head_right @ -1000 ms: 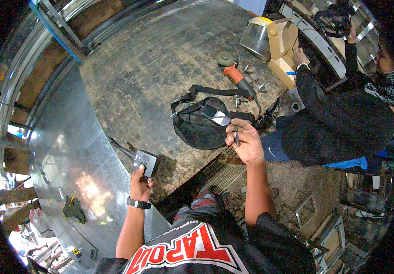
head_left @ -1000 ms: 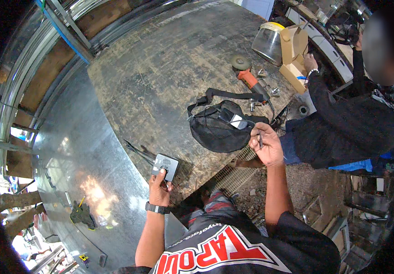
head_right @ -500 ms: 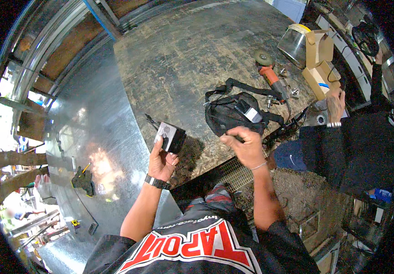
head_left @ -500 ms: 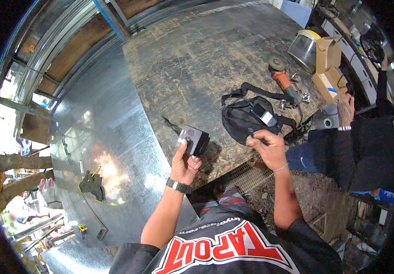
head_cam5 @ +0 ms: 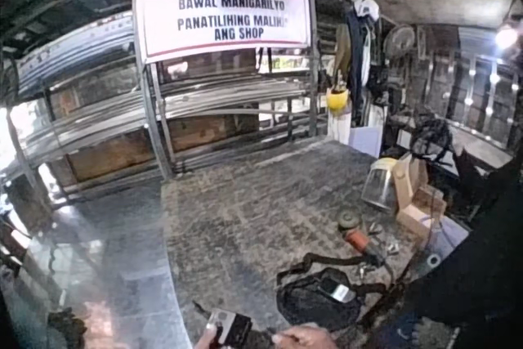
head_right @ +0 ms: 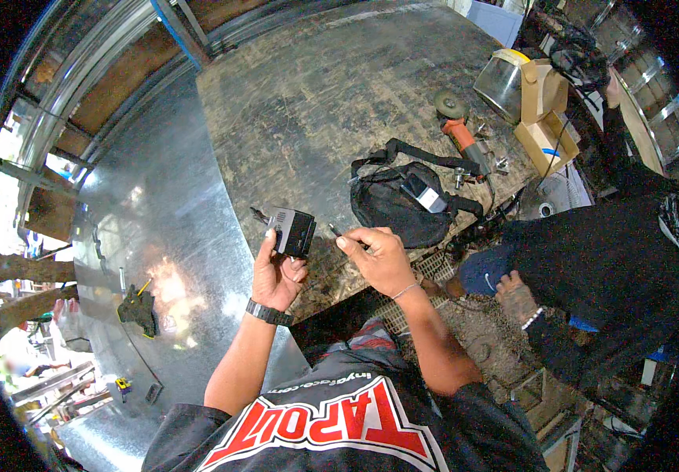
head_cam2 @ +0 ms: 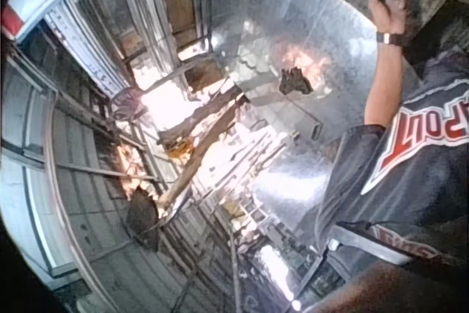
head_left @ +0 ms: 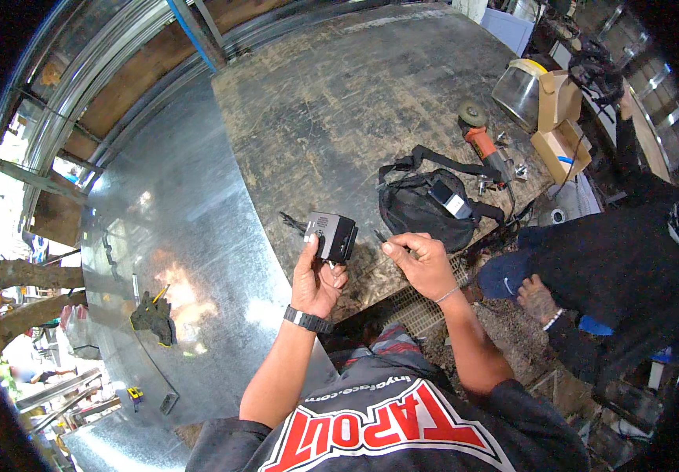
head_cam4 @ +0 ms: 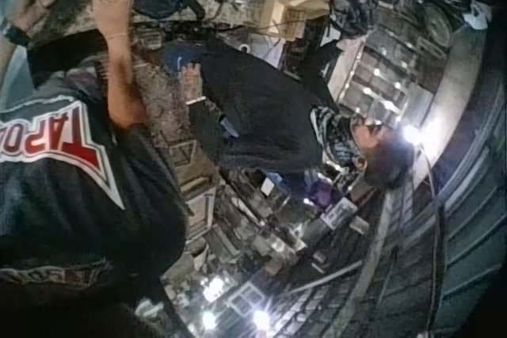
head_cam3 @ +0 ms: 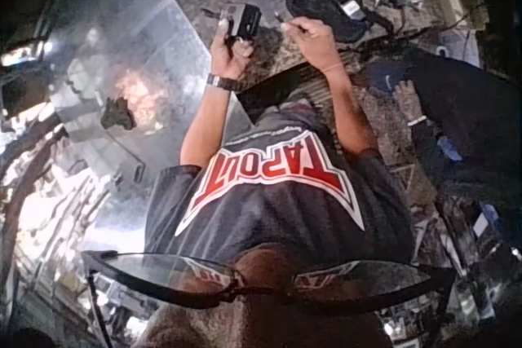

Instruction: The person measures a large metal sheet using a tape measure and marks it with a white marker. They then use a square tool to draw straight lines on the sheet. The person briefly handles a camera battery and charger before resuming marking.

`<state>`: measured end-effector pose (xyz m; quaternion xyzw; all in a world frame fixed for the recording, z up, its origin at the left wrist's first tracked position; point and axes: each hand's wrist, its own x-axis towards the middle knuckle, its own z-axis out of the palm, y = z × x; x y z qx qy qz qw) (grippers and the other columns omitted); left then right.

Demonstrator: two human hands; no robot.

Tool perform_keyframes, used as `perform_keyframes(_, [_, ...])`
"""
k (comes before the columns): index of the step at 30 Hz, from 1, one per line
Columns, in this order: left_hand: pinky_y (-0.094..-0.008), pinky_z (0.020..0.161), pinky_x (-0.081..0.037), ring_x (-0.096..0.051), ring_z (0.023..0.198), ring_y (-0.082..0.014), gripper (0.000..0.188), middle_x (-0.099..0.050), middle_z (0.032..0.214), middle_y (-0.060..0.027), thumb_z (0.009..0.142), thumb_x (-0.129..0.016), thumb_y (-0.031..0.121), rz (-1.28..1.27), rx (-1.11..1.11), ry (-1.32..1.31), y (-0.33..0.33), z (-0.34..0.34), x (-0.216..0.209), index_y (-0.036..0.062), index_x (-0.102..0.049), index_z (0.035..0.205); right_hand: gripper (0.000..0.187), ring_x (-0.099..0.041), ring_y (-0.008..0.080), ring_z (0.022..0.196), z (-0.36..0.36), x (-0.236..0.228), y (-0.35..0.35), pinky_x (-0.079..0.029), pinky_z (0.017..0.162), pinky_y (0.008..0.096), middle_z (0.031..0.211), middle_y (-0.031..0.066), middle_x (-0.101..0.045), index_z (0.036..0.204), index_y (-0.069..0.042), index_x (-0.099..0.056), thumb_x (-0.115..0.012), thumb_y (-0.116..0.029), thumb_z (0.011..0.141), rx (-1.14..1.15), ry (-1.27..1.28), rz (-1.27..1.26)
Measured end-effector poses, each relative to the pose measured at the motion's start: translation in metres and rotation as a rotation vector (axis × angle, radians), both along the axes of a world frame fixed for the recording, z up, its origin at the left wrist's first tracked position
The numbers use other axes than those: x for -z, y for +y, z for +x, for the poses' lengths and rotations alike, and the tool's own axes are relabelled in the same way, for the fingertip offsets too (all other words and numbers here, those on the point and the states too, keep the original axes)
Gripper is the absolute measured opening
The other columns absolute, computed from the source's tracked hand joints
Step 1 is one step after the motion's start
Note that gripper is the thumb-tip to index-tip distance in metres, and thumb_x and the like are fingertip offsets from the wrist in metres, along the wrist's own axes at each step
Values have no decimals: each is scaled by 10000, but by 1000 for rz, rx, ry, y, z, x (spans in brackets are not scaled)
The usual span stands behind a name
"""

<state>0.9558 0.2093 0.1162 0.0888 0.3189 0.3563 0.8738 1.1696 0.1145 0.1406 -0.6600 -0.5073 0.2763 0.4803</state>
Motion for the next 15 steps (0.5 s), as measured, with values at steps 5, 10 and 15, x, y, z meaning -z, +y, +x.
perform_keyframes(5, [-304, 523, -455, -607, 653, -173, 383, -732, 969, -69, 1038, -673, 437, -4, 10, -73, 0, 5, -6, 94, -664, 1207, 257, -685, 281, 906, -5, -13, -1, -530, 859, 385, 987, 118, -785, 1066, -61, -788, -780, -299, 968, 29, -2, -52])
perform_keyframes(10, [-306, 525, -456, -585, 641, -171, 456, -729, 997, -84, 1058, -628, 471, -63, 49, -177, 3, 8, -7, 65, -652, 1264, 205, -677, 303, 906, -10, -19, 1, -486, 881, 410, 938, 105, -745, 990, -48, -742, -737, -252, 987, -21, -58, 46])
perform_keyframes(15, [-313, 528, -466, -590, 639, -174, 477, -730, 983, -85, 1057, -621, 486, -62, 95, -218, 5, 7, -4, 65, -648, 1280, 180, -657, 310, 915, -18, -23, 8, -435, 909, 420, 897, 89, -692, 913, -54, -702, -706, -217, 990, -79, -106, 71])
